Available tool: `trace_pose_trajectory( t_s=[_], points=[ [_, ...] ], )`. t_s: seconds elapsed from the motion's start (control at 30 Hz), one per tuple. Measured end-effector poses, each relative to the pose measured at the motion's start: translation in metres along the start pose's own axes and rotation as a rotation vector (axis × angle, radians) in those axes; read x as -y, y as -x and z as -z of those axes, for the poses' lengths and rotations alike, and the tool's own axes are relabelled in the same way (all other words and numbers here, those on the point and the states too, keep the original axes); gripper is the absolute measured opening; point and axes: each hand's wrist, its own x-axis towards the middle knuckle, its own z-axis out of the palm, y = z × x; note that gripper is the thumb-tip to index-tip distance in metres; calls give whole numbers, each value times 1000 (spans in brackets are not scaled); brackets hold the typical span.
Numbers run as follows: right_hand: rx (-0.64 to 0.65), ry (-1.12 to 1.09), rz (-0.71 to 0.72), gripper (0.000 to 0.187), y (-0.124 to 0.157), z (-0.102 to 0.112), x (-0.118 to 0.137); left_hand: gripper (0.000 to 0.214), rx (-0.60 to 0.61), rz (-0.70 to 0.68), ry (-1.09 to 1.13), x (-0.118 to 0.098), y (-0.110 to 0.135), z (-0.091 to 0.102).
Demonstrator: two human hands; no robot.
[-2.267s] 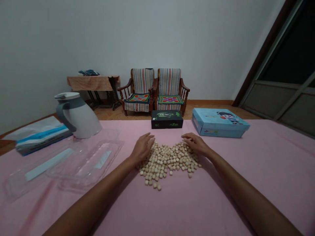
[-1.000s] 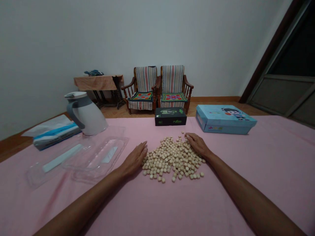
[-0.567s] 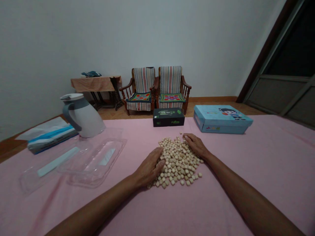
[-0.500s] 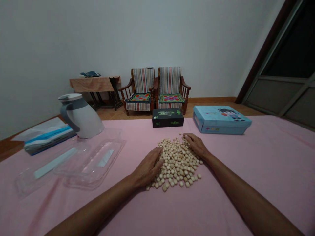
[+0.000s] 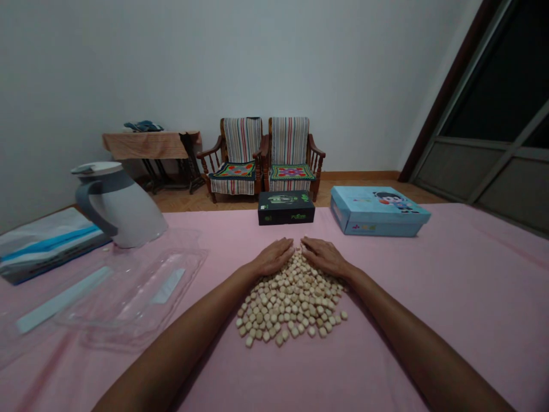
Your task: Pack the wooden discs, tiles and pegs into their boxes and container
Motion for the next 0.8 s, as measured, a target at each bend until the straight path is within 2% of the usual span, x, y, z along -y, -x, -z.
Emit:
trace_pose_trajectory(
  t_s=[0.17, 0.27, 0.33, 0.4, 0.47, 0.53, 0.6, 0.7, 0.8],
  points=[
    [-4, -94, 11, 46, 6, 5, 11, 53, 12, -102, 8, -8, 14, 3],
    [4, -249, 4, 39, 8, 12, 16, 51, 23, -190, 76, -9, 25, 8],
    [53, -391, -9, 34, 10, 18, 20, 48, 48, -223, 165, -9, 30, 12],
    [124, -520, -22, 34, 10, 25, 24, 47, 74, -211, 265, -8, 30, 15],
    [162, -603, -45, 37, 11, 30, 25, 51, 49, -155, 346, -5, 22, 15],
    [86, -664, -97, 40, 10, 31, 21, 56, -33, -91, 381, 1, 5, 14],
    [-113, -723, -182, 41, 9, 28, 11, 58, -111, -50, 363, 8, -18, 10],
    [-399, -782, -313, 43, 9, 19, -11, 57, -143, -38, 311, 17, -56, 4],
    [-473, -783, -376, 45, 10, 11, -29, 55, -119, -66, 260, 19, -82, -3]
  ],
)
